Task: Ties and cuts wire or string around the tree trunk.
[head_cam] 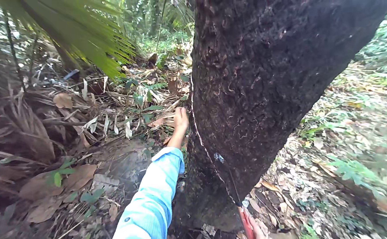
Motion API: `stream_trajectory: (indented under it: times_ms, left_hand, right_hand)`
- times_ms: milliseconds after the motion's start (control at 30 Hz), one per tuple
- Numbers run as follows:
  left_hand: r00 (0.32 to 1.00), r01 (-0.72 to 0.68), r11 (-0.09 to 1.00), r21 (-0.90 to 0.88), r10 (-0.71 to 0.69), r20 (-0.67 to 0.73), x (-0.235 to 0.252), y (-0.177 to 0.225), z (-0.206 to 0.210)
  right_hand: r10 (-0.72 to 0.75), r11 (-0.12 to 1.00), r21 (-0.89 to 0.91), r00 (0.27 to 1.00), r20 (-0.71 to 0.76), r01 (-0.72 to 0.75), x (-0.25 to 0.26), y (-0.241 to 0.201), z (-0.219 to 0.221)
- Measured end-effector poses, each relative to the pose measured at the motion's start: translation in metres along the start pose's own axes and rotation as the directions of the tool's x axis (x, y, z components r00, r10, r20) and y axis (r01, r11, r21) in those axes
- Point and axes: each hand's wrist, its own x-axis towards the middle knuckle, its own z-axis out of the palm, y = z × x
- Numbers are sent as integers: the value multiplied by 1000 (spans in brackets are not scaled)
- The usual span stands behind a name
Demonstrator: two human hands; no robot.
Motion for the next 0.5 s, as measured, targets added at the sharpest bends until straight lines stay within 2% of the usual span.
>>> stream_trajectory:
  times_ms: [100, 200, 233, 267, 333, 367, 433, 467, 500]
  left_hand:
    - [992, -129, 985, 117, 129, 3, -3, 12, 18]
    - [982, -184, 951, 248, 188, 7, 1, 4, 18]
    - [985, -166, 947, 276, 169, 13, 1, -4, 14]
    - [994, -112, 947, 300, 111, 19, -2, -16, 7]
    - [995, 78, 930, 359, -93, 24, -12, -44, -13]
    - [975, 194, 897, 396, -222, 26, -18, -61, -22]
    - [885, 409, 784, 468, -466, 6, -33, -94, -38]
    - [854, 466, 742, 483, -520, -25, -45, -103, -44]
    - [854, 483, 737, 473, -516, -68, -59, -108, -47]
  right_hand:
    - [-24, 1000, 5, 1000, -6, 24, 10, -12, 4]
    - [-46, 999, -2, 999, 5, 46, 22, -17, 4]
    - [-51, 999, 0, 998, 24, 51, 24, -15, 2]
    - [-56, 998, -4, 998, 42, 56, 26, -13, 0]
    - [-26, 999, -22, 993, 118, 29, 30, -10, -10]
    - [-12, 999, -39, 987, 160, 18, 33, -7, -16]
    - [-5, 996, -84, 974, 225, 24, 39, 2, -27]
    - [1, 994, -107, 968, 252, 27, 43, 6, -34]
    - [5, 991, -130, 960, 280, 33, 48, 9, -40]
